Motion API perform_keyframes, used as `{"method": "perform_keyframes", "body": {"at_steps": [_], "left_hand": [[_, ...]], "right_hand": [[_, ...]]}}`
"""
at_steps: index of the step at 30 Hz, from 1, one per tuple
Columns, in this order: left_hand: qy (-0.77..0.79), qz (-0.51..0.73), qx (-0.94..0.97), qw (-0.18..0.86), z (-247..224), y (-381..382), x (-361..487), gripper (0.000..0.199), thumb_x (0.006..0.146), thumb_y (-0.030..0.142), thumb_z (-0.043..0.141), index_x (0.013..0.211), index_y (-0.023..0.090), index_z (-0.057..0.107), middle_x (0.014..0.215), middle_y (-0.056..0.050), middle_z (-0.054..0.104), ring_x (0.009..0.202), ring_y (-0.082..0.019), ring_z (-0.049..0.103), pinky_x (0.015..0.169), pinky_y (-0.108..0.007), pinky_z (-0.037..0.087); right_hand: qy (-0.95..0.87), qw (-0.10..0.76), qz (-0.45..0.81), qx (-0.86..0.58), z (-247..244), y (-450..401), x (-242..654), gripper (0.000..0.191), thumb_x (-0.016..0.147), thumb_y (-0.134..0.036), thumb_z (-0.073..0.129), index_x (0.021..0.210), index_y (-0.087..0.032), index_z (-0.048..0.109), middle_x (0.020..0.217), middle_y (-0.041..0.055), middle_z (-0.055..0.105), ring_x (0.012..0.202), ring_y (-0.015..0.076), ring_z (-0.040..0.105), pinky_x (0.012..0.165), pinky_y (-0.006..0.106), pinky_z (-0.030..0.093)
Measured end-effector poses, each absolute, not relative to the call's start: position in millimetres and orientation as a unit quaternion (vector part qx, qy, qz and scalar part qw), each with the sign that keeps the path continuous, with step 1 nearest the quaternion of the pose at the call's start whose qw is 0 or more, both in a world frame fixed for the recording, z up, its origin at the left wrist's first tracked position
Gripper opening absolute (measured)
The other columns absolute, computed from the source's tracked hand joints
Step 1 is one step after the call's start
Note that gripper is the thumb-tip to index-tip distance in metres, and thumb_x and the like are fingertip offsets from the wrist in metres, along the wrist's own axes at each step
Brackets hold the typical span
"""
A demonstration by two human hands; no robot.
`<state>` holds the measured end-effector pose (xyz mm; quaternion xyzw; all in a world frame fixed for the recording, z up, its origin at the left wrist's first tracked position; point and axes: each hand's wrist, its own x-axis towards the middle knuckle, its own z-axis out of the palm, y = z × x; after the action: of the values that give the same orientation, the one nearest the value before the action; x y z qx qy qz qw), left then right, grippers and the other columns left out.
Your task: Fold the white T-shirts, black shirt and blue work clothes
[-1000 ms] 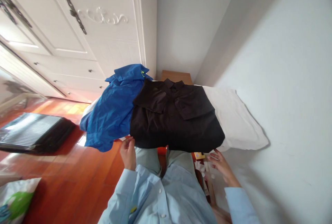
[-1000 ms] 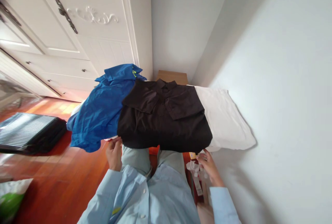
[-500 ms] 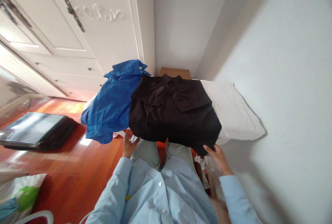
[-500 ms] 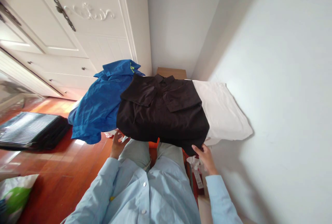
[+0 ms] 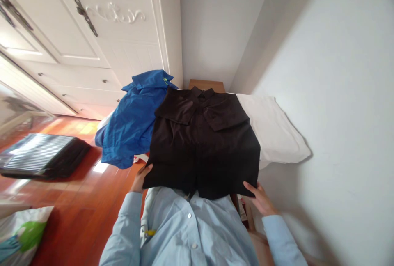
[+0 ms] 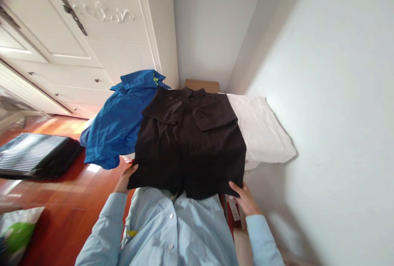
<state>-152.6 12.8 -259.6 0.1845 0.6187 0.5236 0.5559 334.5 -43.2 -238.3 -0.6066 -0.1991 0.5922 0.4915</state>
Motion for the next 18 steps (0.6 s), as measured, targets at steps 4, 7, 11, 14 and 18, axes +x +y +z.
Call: {"method": "perform_keyframes", "body": {"at_steps": [4, 7, 11, 14, 18], "left_hand": [[0.605, 0.483, 0.182, 0.607, -257, 3, -146, 0.036, 0.058, 0.041, 0.077, 0.086, 0.019, 0.072, 0.087, -0.014, 0.077, 0.103, -0.037, 0.072, 0.090, -0.048, 0.059], [0.599, 0.448, 0.231, 0.621, -253, -2, -141, 0.033, 0.050, 0.034, 0.083, 0.077, 0.018, 0.073, 0.080, -0.012, 0.077, 0.092, -0.036, 0.074, 0.090, -0.047, 0.058], [0.583, 0.361, 0.328, 0.650, -235, -6, -150, 0.041, 0.041, 0.041, 0.092, 0.068, 0.015, 0.074, 0.072, -0.011, 0.075, 0.073, -0.032, 0.073, 0.078, -0.046, 0.060], [0.551, 0.319, 0.386, 0.668, -210, -9, -165, 0.039, 0.043, 0.044, 0.093, 0.067, 0.017, 0.077, 0.072, -0.010, 0.075, 0.069, -0.029, 0.071, 0.072, -0.043, 0.059], [0.522, 0.345, 0.398, 0.671, -165, -18, -180, 0.040, 0.036, 0.044, 0.093, 0.064, 0.020, 0.077, 0.066, -0.007, 0.072, 0.060, -0.027, 0.068, 0.060, -0.039, 0.056]], "right_hand": [[-0.245, 0.453, 0.589, -0.623, -252, -50, 324, 0.051, 0.052, -0.050, 0.090, 0.091, -0.023, 0.073, 0.099, 0.0068, 0.079, 0.093, 0.0303, 0.074, 0.078, 0.039, 0.061], [-0.267, 0.465, 0.561, -0.630, -252, -51, 322, 0.050, 0.054, -0.055, 0.087, 0.090, -0.022, 0.074, 0.098, 0.0078, 0.079, 0.098, 0.0305, 0.073, 0.089, 0.040, 0.058], [-0.331, 0.434, 0.541, -0.640, -231, -53, 327, 0.054, 0.060, -0.061, 0.084, 0.092, -0.019, 0.074, 0.094, 0.0096, 0.079, 0.092, 0.0315, 0.073, 0.085, 0.042, 0.059], [-0.399, 0.358, 0.556, -0.635, -203, -59, 333, 0.057, 0.056, -0.066, 0.084, 0.084, -0.017, 0.076, 0.085, 0.0099, 0.078, 0.081, 0.0303, 0.072, 0.074, 0.039, 0.058], [-0.478, 0.270, 0.580, -0.602, -162, -73, 342, 0.064, 0.053, -0.079, 0.078, 0.069, -0.017, 0.072, 0.068, 0.0094, 0.073, 0.066, 0.0273, 0.069, 0.062, 0.035, 0.054]]}}
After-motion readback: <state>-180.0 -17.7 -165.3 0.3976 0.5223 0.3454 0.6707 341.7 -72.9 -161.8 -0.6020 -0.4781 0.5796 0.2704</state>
